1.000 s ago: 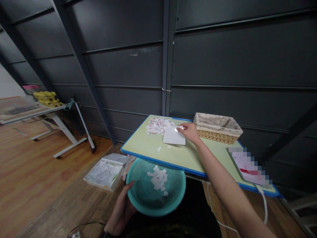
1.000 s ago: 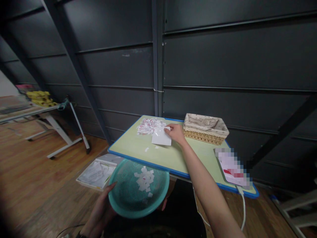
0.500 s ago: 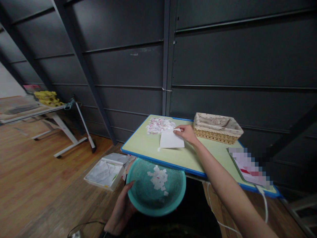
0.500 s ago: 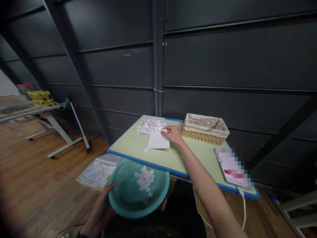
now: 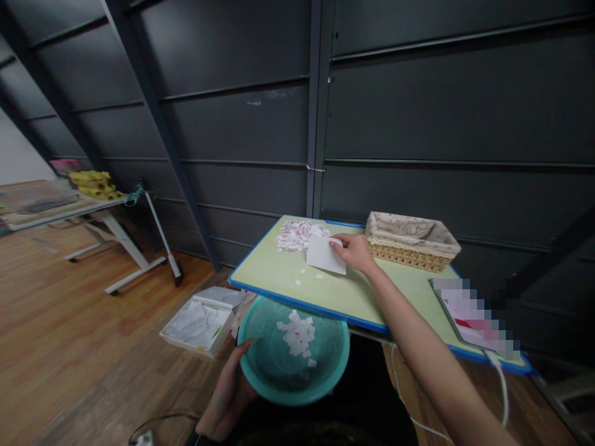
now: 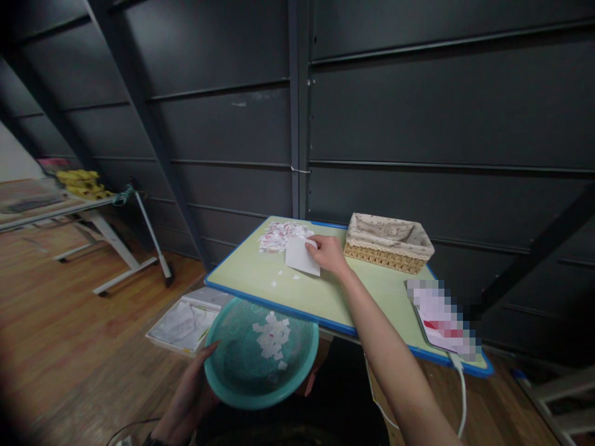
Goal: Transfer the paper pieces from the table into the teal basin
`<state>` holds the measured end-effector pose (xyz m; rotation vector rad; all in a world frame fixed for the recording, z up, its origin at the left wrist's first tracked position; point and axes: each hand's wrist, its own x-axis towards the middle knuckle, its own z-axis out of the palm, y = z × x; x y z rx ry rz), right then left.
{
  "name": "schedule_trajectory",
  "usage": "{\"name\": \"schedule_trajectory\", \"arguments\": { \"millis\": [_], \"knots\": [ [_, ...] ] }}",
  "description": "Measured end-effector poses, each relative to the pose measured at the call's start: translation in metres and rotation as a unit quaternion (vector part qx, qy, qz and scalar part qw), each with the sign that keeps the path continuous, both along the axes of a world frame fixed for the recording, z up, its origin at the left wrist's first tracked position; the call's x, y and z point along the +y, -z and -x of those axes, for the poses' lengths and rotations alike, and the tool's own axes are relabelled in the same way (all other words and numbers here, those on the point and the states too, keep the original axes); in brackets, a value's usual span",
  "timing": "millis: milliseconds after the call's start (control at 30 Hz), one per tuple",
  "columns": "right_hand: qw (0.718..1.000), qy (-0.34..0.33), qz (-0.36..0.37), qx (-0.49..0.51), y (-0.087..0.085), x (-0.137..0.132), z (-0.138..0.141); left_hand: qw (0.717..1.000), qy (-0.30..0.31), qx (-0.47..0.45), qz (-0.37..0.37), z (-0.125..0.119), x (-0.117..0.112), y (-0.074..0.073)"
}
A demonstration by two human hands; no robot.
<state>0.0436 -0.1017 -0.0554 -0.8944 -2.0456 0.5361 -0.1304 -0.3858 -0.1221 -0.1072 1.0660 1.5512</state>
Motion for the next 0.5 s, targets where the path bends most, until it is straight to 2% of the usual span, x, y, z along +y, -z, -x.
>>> {"name": "schedule_trajectory", "arguments": {
  "millis": [167,500],
  "knots": [
    [0.999,0.019,-0.032,-0.002,-0.003,-0.008,0.001,1.0,-0.001,0.006,-0.003,-0.002,0.0,-0.005],
    [1.0,-0.012,0.0,0.004,-0.004,-0.01,0.003,1.0,0.017,0.017,0.016,-0.001,-0.002,-0.008]
  ]
}}
